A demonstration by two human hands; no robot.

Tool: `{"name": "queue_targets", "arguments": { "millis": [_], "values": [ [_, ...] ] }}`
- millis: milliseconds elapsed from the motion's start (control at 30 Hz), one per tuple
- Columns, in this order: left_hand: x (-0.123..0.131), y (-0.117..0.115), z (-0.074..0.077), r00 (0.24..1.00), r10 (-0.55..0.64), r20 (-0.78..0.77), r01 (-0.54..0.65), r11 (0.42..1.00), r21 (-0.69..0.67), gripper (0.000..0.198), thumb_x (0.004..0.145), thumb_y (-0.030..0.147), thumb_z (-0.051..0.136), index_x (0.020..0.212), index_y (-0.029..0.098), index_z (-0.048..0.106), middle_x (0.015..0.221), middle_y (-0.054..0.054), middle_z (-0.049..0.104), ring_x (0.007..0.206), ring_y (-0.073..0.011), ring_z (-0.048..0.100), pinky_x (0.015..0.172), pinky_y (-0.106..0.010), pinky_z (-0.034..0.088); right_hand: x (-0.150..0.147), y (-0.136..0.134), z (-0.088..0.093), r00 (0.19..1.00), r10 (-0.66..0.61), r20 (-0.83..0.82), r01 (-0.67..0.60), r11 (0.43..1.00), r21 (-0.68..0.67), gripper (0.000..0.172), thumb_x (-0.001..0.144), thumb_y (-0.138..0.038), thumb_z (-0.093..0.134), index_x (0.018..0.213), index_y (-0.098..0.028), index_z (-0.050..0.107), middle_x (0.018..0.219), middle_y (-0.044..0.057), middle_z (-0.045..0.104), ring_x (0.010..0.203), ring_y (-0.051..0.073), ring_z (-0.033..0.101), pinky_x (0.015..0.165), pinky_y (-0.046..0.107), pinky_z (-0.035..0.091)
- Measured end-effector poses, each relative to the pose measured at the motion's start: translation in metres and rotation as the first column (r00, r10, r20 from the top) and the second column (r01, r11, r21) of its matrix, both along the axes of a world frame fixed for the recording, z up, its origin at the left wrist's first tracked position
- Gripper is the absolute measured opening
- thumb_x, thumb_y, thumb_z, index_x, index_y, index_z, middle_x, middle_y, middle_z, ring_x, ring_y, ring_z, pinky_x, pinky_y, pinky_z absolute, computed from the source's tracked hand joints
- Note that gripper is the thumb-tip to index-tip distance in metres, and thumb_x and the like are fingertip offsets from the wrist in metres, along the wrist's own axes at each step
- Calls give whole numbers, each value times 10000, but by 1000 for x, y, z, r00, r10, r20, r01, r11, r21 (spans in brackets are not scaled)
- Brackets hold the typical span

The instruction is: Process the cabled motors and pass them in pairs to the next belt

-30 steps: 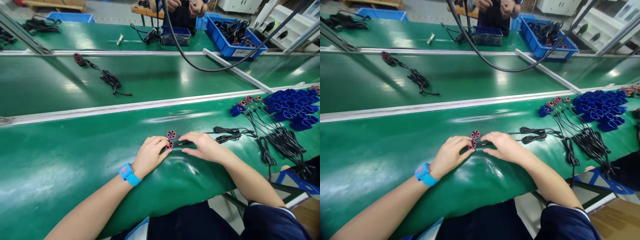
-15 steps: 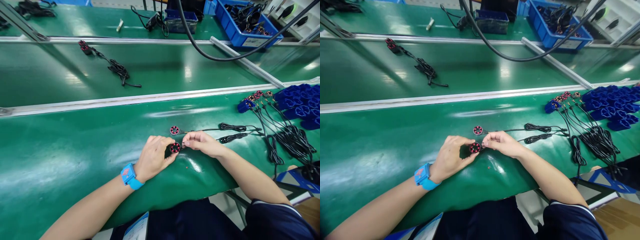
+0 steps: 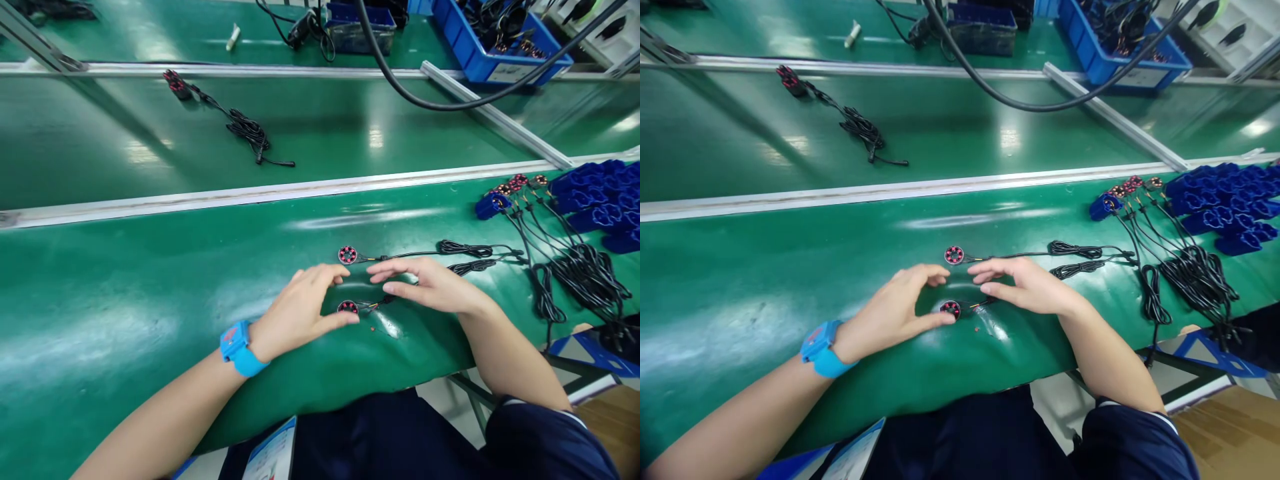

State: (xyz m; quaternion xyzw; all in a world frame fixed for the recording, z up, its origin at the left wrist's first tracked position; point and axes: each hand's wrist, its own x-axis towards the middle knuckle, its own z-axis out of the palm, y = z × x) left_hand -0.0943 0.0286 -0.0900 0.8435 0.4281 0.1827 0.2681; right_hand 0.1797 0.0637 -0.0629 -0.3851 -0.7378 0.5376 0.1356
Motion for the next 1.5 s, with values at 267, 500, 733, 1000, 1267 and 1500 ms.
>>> {"name": "queue_targets", "arguments": {
  "millis": [267, 500, 733, 1000, 1267, 1500],
  "values": [
    [15, 49, -29, 996, 83, 40, -87, 990, 113, 625, 846, 283, 734, 1370, 208, 403, 1360, -132, 575, 1277, -306, 554, 1052, -486, 458, -23, 32, -14, 960, -34, 277, -73, 927, 367, 600, 754, -177, 780, 1321, -260, 604, 1327, 35, 639, 1221, 260, 592, 1058, 439, 476],
    [14, 42, -35, 978, 127, 164, -152, 976, 156, 567, 856, 149, 686, 1337, 216, 393, 1166, -68, 665, 1088, -221, 657, 952, -385, 529, -37, 38, -38, 984, -113, 137, 76, 965, 252, 397, 772, -179, 753, 1159, -210, 665, 977, 8, 696, 721, 102, 607, 729, 252, 506],
    [10, 34, -27, 992, 52, 115, -89, 935, 344, 528, 885, 134, 638, 1345, 204, 387, 1116, -81, 676, 1027, -237, 661, 862, -375, 518, -32, 39, -33, 990, -139, -16, 138, 987, -79, 234, 810, -371, 699, 893, -154, 677, 759, -1, 635, 621, 86, 513, 607, 237, 404],
    [11, 31, -25, 994, -10, 106, -24, 946, 323, 433, 896, 159, 610, 1279, 213, 415, 1052, -61, 669, 948, -229, 647, 809, -369, 495, -36, 38, -35, 953, -268, -138, 207, 915, -346, 231, 834, -380, 650, 838, -149, 660, 811, 38, 705, 602, 73, 534, 553, 209, 396],
    [2, 33, -7, 983, -169, -69, 172, 984, 43, 115, 969, 324, 583, 984, 215, 619, 1047, -36, 660, 940, -199, 643, 852, -350, 480, -30, 26, -27, 998, -52, 39, 54, 998, -43, 401, 918, -211, 539, 1312, -161, 588, 870, 20, 758, 873, 147, 715, 876, 297, 518],
    [-1, 26, 7, 959, -273, -72, 269, 961, -58, 189, 953, 400, 619, 974, 225, 686, 1079, -38, 671, 977, -198, 659, 901, -349, 475, -24, 22, -19, 980, 166, 105, -167, 986, -4, 484, 949, -206, 520, 1433, -205, 519, 986, 6, 768, 912, 145, 710, 884, 287, 514]
  ]
}}
